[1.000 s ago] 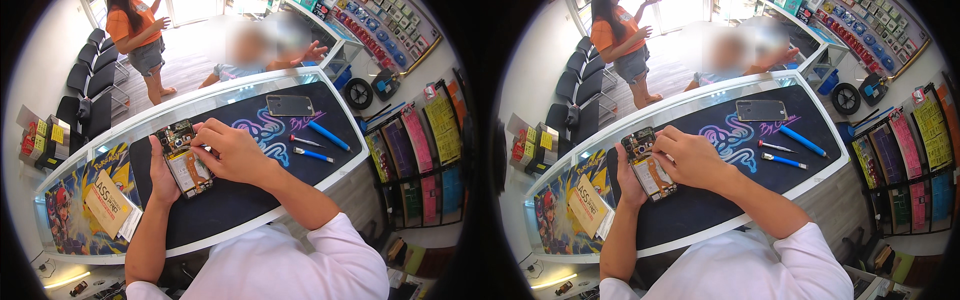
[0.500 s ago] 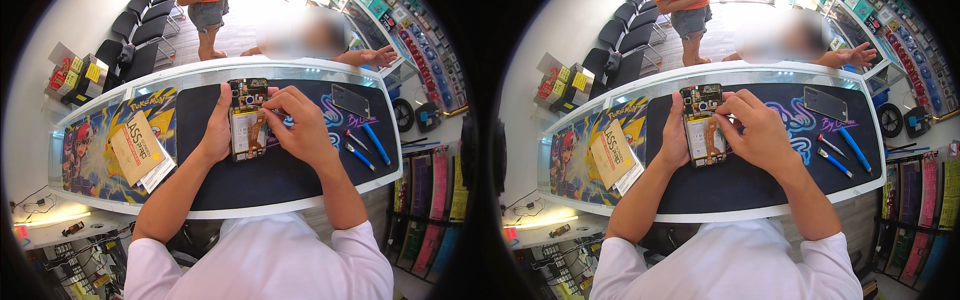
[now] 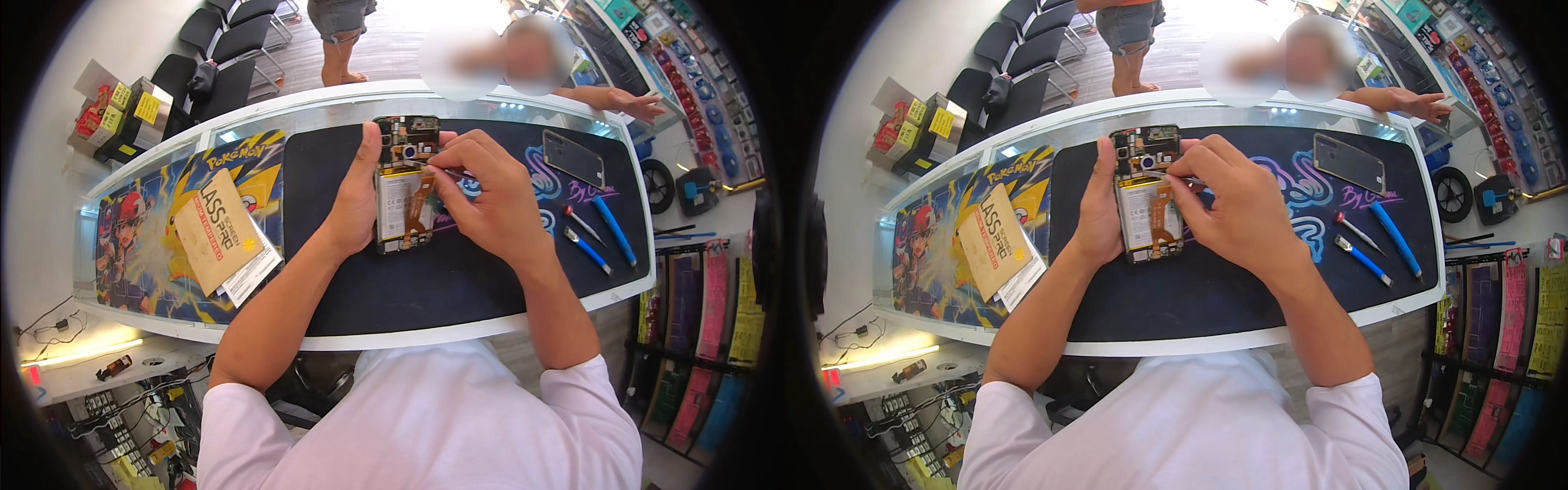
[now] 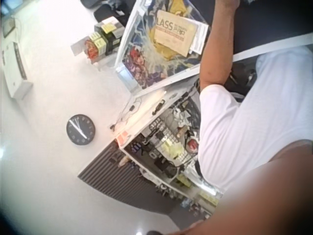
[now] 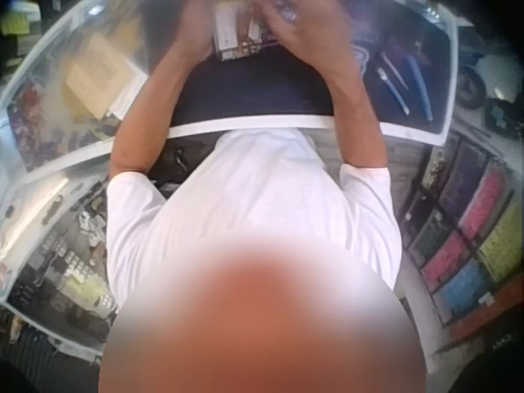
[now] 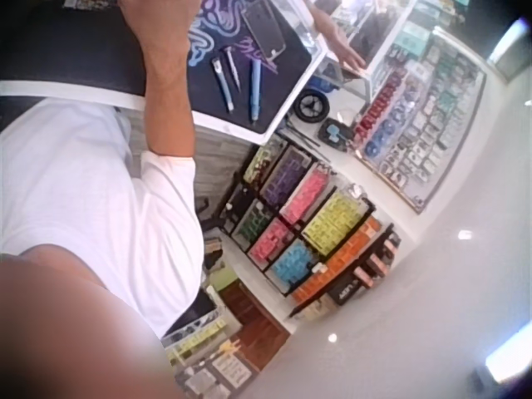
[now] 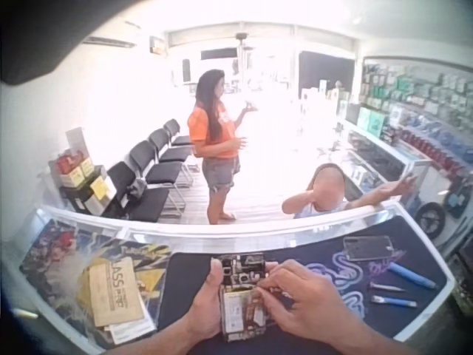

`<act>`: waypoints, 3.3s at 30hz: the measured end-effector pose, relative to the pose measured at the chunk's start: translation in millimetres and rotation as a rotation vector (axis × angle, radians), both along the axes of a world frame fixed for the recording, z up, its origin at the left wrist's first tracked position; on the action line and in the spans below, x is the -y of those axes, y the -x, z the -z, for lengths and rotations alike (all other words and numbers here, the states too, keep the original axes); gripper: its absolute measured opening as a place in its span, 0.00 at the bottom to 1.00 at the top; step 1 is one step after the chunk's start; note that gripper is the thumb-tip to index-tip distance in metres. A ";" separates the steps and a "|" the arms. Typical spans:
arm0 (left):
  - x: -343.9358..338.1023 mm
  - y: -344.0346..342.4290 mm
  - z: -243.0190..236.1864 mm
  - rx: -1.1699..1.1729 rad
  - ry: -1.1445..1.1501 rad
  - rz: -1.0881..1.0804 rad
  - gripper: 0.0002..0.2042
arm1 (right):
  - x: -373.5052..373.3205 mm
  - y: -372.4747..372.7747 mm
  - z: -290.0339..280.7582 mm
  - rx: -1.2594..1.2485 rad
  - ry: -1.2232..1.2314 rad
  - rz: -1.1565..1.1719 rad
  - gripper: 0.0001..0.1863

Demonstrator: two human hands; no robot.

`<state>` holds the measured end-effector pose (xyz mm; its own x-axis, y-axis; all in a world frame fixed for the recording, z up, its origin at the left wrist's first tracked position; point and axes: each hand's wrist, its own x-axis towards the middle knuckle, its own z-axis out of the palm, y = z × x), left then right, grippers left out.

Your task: The person disassembles a smartphone by prying open the back cover and detaching internal components. They use a plastic pry tool to separate the battery and disconnect ribbon cables from the motherboard. The phone remains open with internal parts exposed by the end of the clip.

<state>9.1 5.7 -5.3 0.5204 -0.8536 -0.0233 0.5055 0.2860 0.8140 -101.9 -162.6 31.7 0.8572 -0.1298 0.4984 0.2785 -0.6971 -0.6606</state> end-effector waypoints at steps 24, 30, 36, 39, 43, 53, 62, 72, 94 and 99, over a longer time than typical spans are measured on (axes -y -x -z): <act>1.0 1.1 3.4 -0.086 0.101 0.030 0.44 | 7.0 0.9 9.8 0.029 0.000 -0.011 0.07; 0.8 0.9 2.7 -0.114 0.104 0.064 0.44 | 6.6 -0.3 9.9 0.027 -0.033 -0.009 0.06; 0.6 0.8 -0.2 -0.083 -0.006 -0.007 0.43 | 1.6 -1.0 8.3 0.004 -0.090 -0.013 0.06; -0.5 1.2 -5.2 0.000 0.009 0.018 0.45 | 2.5 -2.8 9.3 0.033 -0.035 -0.014 0.05; -0.3 2.9 -11.2 0.053 0.006 0.007 0.46 | 3.3 -4.8 11.1 0.089 0.019 -0.018 0.05; 0.9 2.3 -6.5 -0.002 0.033 0.013 0.44 | 0.5 -2.6 8.3 0.066 -0.017 -0.027 0.07; 2.7 4.8 -8.2 0.013 0.008 0.007 0.46 | -2.5 1.1 3.4 -0.055 -0.055 0.034 0.05; 2.3 6.4 -9.5 0.002 -0.010 0.005 0.49 | 0.7 -3.2 11.9 -0.013 -0.105 0.004 0.05; 7.6 -1.9 -6.8 -0.139 0.151 -0.082 0.50 | 3.3 -3.9 12.9 -0.030 -0.398 0.014 0.16; 3.2 -10.8 -4.1 -0.177 0.257 -0.077 0.50 | -0.1 6.8 6.1 -0.202 -0.314 -0.051 0.22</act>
